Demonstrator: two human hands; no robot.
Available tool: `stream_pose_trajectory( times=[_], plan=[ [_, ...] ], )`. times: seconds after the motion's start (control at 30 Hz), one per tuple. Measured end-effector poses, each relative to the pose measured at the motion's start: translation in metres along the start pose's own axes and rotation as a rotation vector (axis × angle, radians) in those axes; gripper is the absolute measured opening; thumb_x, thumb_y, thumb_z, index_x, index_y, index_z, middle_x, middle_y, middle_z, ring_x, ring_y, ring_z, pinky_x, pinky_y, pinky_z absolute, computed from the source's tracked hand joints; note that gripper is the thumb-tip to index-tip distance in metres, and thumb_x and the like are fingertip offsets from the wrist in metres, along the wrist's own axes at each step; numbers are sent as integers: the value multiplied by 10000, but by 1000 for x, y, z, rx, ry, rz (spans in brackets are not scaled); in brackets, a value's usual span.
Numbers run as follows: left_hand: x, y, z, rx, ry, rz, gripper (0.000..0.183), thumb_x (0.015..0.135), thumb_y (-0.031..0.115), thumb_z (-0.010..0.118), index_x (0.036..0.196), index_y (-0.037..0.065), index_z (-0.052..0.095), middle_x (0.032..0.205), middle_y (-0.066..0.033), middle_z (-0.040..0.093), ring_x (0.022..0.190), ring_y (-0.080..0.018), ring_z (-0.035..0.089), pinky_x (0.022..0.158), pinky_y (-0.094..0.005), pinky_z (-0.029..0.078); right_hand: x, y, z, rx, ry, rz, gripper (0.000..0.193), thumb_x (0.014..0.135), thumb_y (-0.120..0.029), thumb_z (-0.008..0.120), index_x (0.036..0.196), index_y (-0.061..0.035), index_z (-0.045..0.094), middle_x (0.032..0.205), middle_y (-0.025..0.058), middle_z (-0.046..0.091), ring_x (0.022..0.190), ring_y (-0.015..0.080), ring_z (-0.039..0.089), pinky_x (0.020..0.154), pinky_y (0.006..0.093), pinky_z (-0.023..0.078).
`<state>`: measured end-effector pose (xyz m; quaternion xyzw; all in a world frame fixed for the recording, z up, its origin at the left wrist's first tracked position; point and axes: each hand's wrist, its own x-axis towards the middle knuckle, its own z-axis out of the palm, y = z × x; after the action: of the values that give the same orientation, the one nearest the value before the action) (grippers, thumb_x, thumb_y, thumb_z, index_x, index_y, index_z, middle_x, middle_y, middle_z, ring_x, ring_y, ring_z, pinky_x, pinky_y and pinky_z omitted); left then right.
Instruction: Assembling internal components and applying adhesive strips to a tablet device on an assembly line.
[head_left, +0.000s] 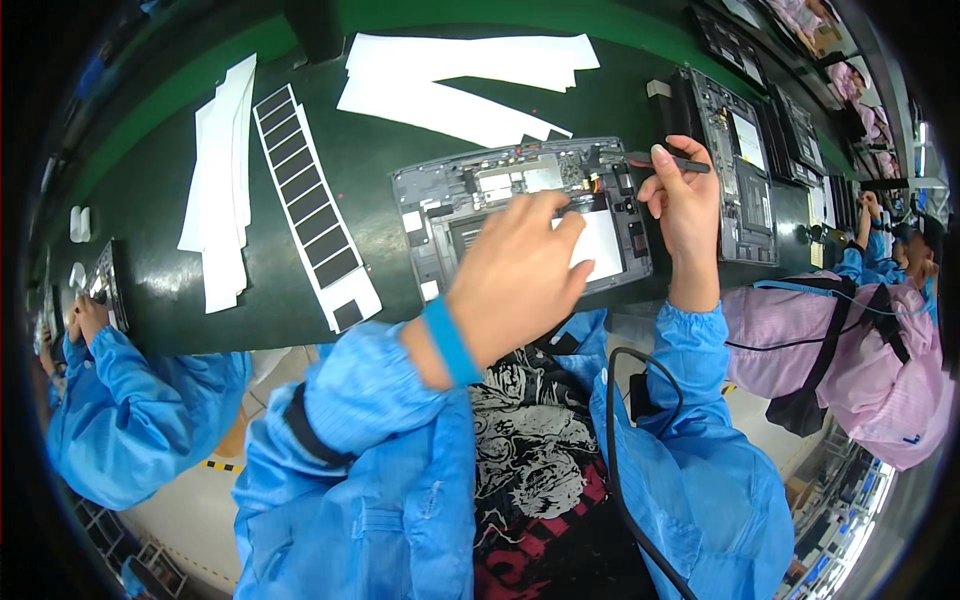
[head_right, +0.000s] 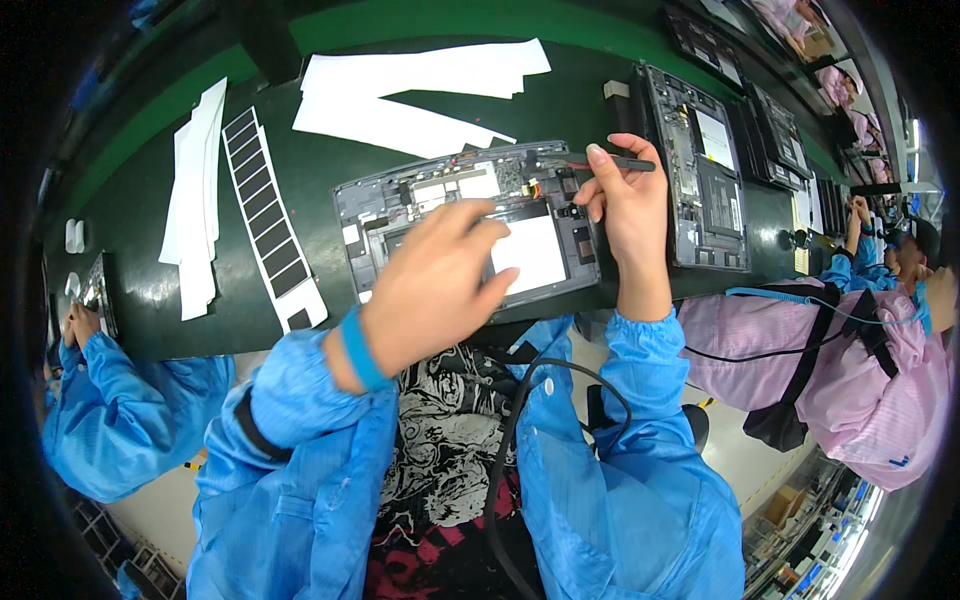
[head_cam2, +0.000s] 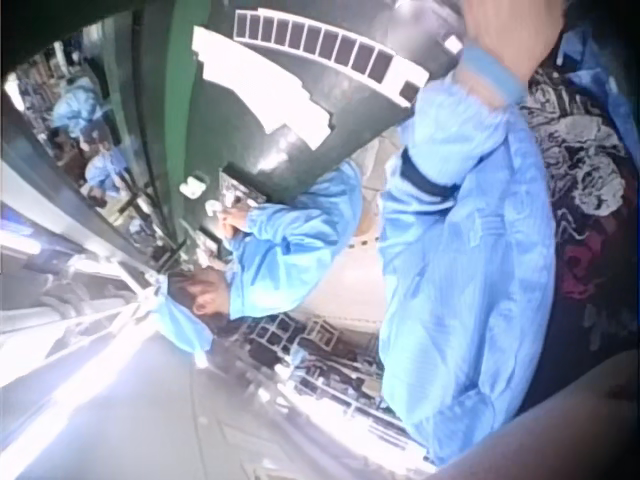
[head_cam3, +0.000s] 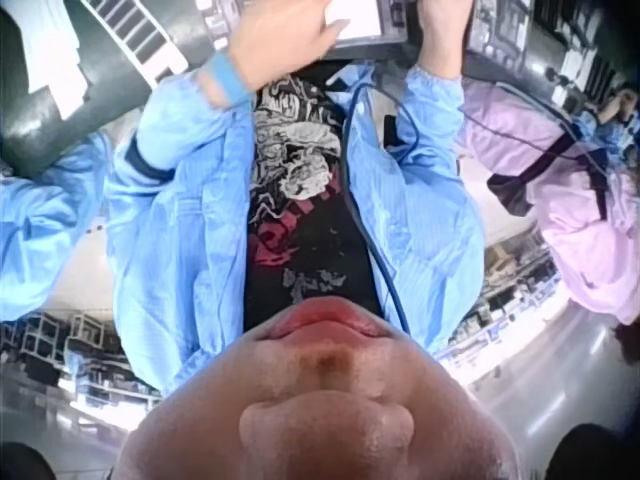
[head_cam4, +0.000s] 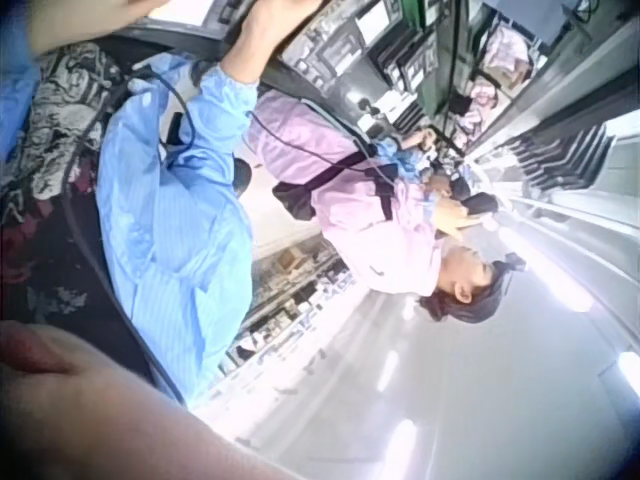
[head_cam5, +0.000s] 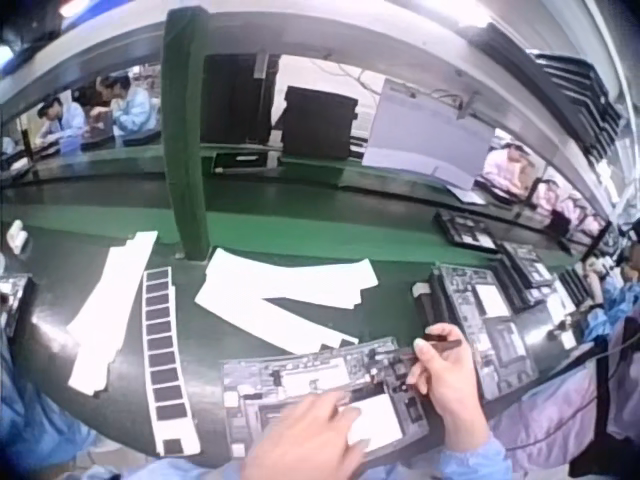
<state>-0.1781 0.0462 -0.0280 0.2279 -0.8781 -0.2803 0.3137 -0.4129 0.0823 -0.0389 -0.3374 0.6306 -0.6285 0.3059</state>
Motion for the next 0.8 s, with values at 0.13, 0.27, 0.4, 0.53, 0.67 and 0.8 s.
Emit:
stream_pose_trajectory(
  times=[0.13,0.27,0.4,0.53,0.67,0.8],
  plan=[
    [23,4,45,90,-106,-91,444,809,199,702,1176,-20,584,1236,-219,534,1108,-366,528,936,-438,448,6,6,4,48,69,-78,441,936,-155,663,1220,39,388,662,86,601,459,86,498,404,207,337],
    [29,2,54,164,-109,-113,472,802,198,697,1212,-4,581,1303,-196,506,1160,-356,491,956,-452,423,15,21,-1,-38,79,-165,514,952,-161,641,1312,55,343,639,50,564,459,70,457,435,214,349],
    [30,2,55,154,-116,-119,463,802,184,695,1213,2,585,1315,-175,506,1163,-349,490,960,-449,414,13,24,9,4,73,-137,522,950,-159,643,1327,56,352,645,38,555,462,61,446,431,217,337],
    [25,6,54,111,-121,-70,410,801,171,697,1169,10,615,1319,-155,522,1153,-339,497,954,-442,417,7,25,10,68,44,-70,481,946,-147,644,1300,56,389,617,14,525,458,44,409,420,211,306],
    [22,6,56,100,-121,-26,361,803,160,695,1129,16,635,1313,-150,539,1152,-330,502,954,-436,413,9,27,8,69,17,-5,353,942,-137,650,1168,39,443,579,-6,500,450,27,378,405,217,268],
    [23,5,56,86,-124,-43,348,804,151,691,1120,19,635,1314,-145,538,1155,-326,502,950,-431,413,9,30,9,83,5,8,268,940,-125,652,1056,6,449,577,-13,497,447,18,363,399,218,260]
  ],
)
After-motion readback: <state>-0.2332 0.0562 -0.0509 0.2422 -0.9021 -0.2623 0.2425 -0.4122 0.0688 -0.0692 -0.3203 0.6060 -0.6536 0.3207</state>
